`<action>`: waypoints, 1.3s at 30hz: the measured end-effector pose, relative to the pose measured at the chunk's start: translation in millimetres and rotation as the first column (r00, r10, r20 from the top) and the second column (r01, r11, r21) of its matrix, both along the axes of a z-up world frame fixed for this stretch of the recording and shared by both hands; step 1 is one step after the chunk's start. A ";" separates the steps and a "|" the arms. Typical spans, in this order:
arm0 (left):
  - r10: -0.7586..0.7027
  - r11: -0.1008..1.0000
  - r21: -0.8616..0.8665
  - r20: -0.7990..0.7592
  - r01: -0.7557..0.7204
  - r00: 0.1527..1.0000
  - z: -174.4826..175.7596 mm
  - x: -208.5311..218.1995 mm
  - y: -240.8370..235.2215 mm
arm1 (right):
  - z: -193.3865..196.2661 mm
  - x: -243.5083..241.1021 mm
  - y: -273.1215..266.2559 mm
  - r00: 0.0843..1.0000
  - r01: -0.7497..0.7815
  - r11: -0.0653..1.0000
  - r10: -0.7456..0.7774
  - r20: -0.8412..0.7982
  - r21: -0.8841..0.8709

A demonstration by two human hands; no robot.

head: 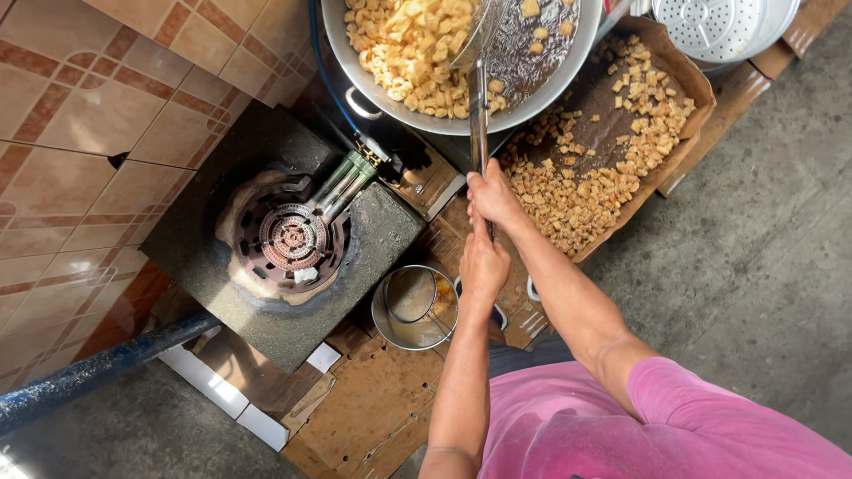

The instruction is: The person transfers fried snacks from a wok into a cardboard box using a slotted spoon. They briefly squat to pick up a snack from the floor and then continue transferring the snacks.

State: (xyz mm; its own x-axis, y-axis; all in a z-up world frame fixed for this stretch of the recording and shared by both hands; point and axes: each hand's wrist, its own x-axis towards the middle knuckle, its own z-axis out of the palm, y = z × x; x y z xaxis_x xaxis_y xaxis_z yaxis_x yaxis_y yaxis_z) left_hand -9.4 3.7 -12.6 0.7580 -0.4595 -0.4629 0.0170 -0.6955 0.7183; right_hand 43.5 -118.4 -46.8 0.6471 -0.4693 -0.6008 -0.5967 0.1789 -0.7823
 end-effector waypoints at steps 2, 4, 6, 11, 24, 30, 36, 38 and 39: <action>0.004 0.998 0.065 -0.014 -0.003 1.000 -19.0 -3.7 -2.5 | -18.4 -0.3 1.0 1.000 -0.011 0.998 0.010 0.012 0.054; -0.004 0.991 0.133 -0.049 0.011 0.999 -46.5 -9.2 -8.3 | -43.4 -4.9 0.0 1.000 -0.010 0.993 0.011 -0.003 0.119; -0.016 0.986 0.159 -0.157 0.041 0.987 -78.2 -13.6 -25.8 | -68.3 -9.0 -9.5 0.987 0.037 0.988 -0.013 -0.158 0.148; -0.016 0.998 0.057 -0.341 0.038 0.940 -130.5 -39.0 -95.1 | -99.7 -29.9 -63.3 0.960 0.016 0.999 -0.023 -0.280 -0.027; -0.080 0.994 -0.058 0.115 0.087 0.990 4.8 70.8 -119.3 | 72.6 -62.2 -256.9 0.782 -0.523 0.751 0.235 -0.577 -0.403; 0.035 0.985 -0.173 0.272 0.013 0.962 -6.5 53.2 -100.9 | 44.6 3.2 -340.2 0.738 -0.654 0.474 0.229 -0.635 -0.589; 0.062 0.984 -0.179 0.261 -0.014 0.963 -37.4 49.8 -104.8 | -17.6 41.8 -363.7 0.668 -0.729 0.471 0.334 -0.665 -0.497; 0.070 0.984 -0.173 0.207 -0.034 0.976 -41.8 45.8 -103.9 | -32.3 50.4 -352.4 0.628 -0.775 0.419 0.428 -0.650 -0.474; 0.072 0.985 -0.166 0.176 -0.042 0.982 -42.3 42.8 -102.8 | -36.5 50.8 -345.2 0.607 -0.788 0.449 0.457 -0.650 -0.421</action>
State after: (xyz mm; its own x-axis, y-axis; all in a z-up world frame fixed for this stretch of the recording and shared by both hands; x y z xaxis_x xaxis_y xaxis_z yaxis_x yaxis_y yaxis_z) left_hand 33.5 -99.1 -54.9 0.8494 -0.4706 -0.2391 -0.0875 -0.5722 0.8154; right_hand 94.3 -463.6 -83.3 0.7032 -0.3766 -0.6030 -0.5810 -0.7933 -0.1821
